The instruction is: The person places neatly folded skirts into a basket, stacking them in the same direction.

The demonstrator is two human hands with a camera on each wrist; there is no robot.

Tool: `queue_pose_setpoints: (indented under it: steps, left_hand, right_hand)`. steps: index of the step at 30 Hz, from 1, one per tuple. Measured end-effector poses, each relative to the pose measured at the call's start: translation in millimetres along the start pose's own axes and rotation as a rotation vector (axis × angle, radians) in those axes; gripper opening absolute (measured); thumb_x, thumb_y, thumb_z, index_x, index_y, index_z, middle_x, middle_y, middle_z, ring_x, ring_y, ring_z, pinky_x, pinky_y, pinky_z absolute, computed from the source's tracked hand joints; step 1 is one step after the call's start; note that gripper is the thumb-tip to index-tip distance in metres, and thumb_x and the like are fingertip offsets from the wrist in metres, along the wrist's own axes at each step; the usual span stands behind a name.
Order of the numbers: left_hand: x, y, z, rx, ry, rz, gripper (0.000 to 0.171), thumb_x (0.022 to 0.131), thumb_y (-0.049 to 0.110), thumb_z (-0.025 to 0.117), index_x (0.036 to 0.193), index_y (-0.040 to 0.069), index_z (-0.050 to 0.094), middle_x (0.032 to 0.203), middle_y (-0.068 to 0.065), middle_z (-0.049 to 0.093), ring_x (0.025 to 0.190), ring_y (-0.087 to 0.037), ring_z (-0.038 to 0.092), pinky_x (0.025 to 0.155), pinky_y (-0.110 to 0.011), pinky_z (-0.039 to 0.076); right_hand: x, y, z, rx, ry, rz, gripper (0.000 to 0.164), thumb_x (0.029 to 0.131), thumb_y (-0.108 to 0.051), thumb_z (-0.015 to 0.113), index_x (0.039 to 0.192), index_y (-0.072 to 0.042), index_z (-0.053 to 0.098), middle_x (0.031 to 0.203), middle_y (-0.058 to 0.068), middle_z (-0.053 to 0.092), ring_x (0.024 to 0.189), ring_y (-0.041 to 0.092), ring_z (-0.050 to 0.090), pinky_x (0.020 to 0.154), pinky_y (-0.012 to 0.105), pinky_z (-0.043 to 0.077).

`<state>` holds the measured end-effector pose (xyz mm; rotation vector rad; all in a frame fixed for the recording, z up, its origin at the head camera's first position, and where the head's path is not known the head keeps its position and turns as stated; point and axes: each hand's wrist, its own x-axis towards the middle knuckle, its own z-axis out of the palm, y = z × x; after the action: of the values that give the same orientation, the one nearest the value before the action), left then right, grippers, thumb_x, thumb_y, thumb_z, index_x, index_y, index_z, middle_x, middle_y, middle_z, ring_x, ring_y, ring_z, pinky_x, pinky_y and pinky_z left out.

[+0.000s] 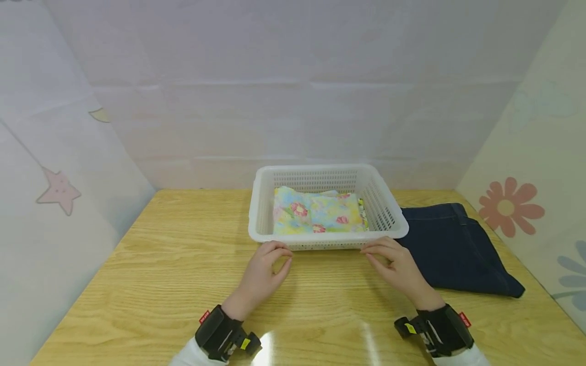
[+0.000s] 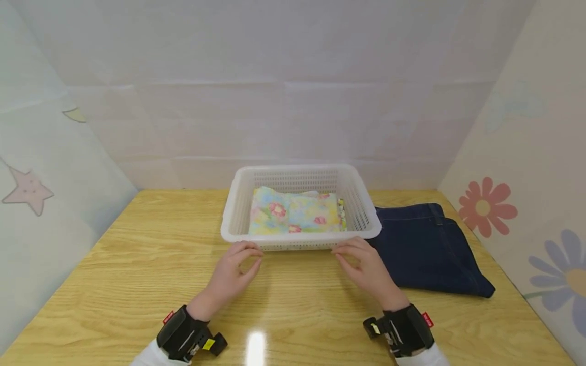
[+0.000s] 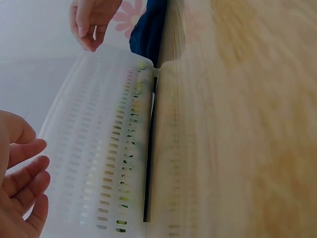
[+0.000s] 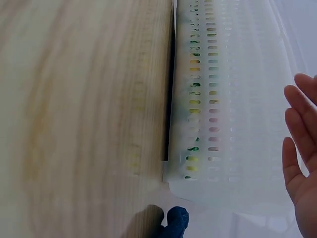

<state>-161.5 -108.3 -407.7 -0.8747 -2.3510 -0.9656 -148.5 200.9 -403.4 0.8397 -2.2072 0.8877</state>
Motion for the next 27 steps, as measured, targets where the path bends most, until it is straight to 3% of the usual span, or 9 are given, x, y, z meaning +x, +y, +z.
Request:
queue_pose_setpoints:
  steps: [4,9,11,14,20,27]
  left_hand:
    - [-1.6,-2.9,0.8,-0.033,-0.088,-0.118,0.009,0.085,0.007,0.068,0.093,0.005,0.070,0.101,-0.005,0.063,0.099,-0.021,0.059,0.087,-0.034,0.051]
    - [-5.3,-9.3,-0.9,-0.038,-0.264,-0.298,0.024,0.089,0.014,0.065,0.109,-0.001,0.065,0.114,-0.015,0.060,0.107,-0.031,0.058,0.091,-0.044,0.049]
    - [-6.5,-12.4,-1.8,-0.031,-0.311,-0.334,0.031,0.089,0.015,0.065,0.115,-0.002,0.062,0.121,-0.020,0.057,0.111,-0.035,0.056,0.094,-0.047,0.047]
    - [-7.0,-16.4,-2.4,-0.028,-0.345,-0.366,0.042,0.089,0.017,0.065,0.125,-0.003,0.056,0.130,-0.023,0.053,0.117,-0.039,0.052,0.097,-0.050,0.045]
    - [-6.8,-22.5,-0.2,-0.051,-0.357,-0.411,0.051,0.091,0.020,0.063,0.134,-0.002,0.048,0.135,-0.024,0.049,0.122,-0.040,0.049,0.100,-0.050,0.043]
    - [-8.1,-23.9,-3.5,-0.017,-0.392,-0.401,0.055,0.088,0.018,0.066,0.135,-0.002,0.047,0.129,-0.027,0.053,0.117,-0.044,0.052,0.097,-0.058,0.040]
  right_hand:
    - [-2.3,0.7,-1.7,-0.021,-0.108,0.117,0.027,0.076,0.010,0.070,0.092,-0.012,0.073,0.097,0.002,0.068,0.093,0.016,0.060,0.084,0.014,0.045]
    - [-6.1,3.3,-6.5,-0.005,-0.392,0.342,0.018,0.091,-0.008,0.061,0.107,-0.006,0.068,0.111,0.009,0.065,0.103,0.029,0.059,0.085,0.038,0.051]
    - [-7.9,5.4,-7.6,0.016,-0.478,0.416,0.022,0.094,-0.013,0.058,0.111,-0.003,0.066,0.115,0.012,0.062,0.107,0.034,0.058,0.086,0.044,0.050]
    - [-10.6,8.4,-7.6,0.044,-0.533,0.481,0.026,0.095,-0.017,0.057,0.114,-0.001,0.064,0.120,0.017,0.059,0.112,0.039,0.055,0.087,0.050,0.049]
    - [-12.7,11.0,-6.8,0.047,-0.598,0.539,0.033,0.094,-0.021,0.058,0.119,0.000,0.061,0.123,0.020,0.057,0.115,0.040,0.052,0.090,0.051,0.046]
    - [-15.2,11.8,-2.3,-0.105,-0.634,0.479,0.036,0.082,-0.014,0.071,0.114,0.001,0.065,0.122,0.027,0.055,0.114,0.048,0.049,0.092,0.058,0.042]
